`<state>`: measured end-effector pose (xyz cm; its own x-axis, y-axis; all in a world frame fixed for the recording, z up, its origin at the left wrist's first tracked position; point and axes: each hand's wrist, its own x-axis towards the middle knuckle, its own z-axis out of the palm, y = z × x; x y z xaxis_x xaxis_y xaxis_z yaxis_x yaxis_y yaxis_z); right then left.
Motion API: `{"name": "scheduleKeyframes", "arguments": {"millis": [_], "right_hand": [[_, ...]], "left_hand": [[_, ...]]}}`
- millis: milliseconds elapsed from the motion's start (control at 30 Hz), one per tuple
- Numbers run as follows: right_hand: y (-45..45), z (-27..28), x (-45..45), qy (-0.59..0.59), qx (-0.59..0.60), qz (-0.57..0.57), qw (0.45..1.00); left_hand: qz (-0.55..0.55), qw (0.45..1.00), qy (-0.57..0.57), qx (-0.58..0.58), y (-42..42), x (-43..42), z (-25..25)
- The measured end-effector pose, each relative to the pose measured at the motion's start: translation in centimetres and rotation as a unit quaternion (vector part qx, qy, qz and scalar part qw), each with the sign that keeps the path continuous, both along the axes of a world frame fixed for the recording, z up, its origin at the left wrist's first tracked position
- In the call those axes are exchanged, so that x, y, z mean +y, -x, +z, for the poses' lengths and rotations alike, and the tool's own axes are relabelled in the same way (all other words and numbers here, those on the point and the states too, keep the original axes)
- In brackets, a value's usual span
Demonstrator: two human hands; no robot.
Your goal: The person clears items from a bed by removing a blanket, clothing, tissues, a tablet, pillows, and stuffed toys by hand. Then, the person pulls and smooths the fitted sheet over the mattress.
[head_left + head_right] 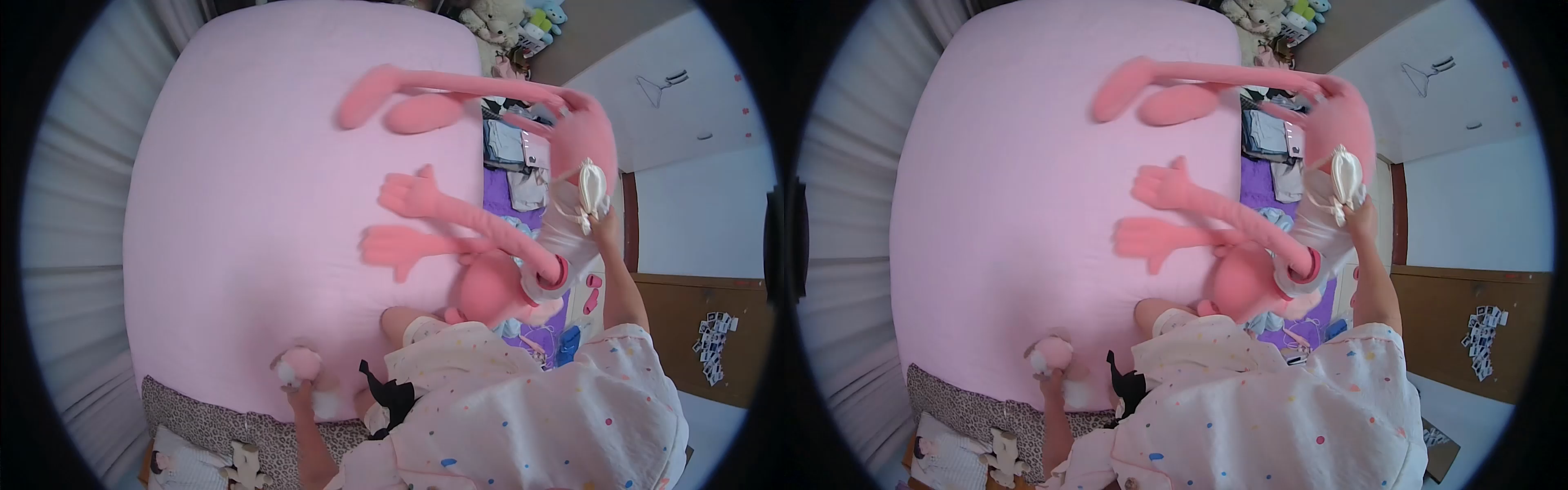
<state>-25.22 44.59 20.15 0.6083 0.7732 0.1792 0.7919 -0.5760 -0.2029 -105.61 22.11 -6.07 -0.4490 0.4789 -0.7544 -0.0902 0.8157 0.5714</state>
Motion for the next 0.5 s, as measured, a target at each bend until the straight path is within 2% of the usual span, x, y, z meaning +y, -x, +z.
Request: {"name": "scheduleKeyframes", "arguments": {"millis": [67,100,167,200,233,267,367,400,433,500], "right_hand": [[-0.5,1.2,-1.6,0.096,-0.074,-0.073,0.99],[-1.5,1.4,-2.3,0.1,-0.073,-0.071,0.99],[-3.8,1.9,-3.4,0.165,-0.139,-0.068,0.974],[-3.9,2.3,-3.3,0.177,-0.138,-0.081,0.971],[-4.3,2.7,-3.4,0.188,-0.138,-0.095,0.968],[-6.0,2.1,-3.7,0.179,-0.134,-0.091,0.97],[-7.7,-0.5,-2.7,0.191,-0.127,-0.135,0.964],[-7.9,-1.7,-2.5,0.23,-0.123,-0.128,0.957],[-7.5,-2.8,-3.0,0.127,0.006,-0.117,0.985],[-6.2,-7.1,-2.1,0.146,-0.051,-0.176,0.972]], "left_hand": [[0.005,1.0,-0.002,0.006,0.7,0.3,-1.3],[0.006,1.0,0.002,0.007,0.9,0.2,-1.2],[0.03,0.997,0.032,-0.058,-0.3,2.4,1.8],[0.031,0.997,0.038,-0.056,-0.7,3.2,2.2],[0.021,0.997,-0.012,-0.075,-1.1,3.6,2.4],[0.012,0.994,-0.061,-0.093,-1.8,4.2,3.1],[0.054,0.983,-0.09,-0.15,-4.9,7.1,5.4],[0.05,0.984,-0.084,-0.149,-5.8,8.2,6.2],[0.045,0.982,-0.092,-0.158,-6.9,9.2,7.0],[0.038,0.98,-0.095,-0.169,-9.1,11.4,8.4]]}}
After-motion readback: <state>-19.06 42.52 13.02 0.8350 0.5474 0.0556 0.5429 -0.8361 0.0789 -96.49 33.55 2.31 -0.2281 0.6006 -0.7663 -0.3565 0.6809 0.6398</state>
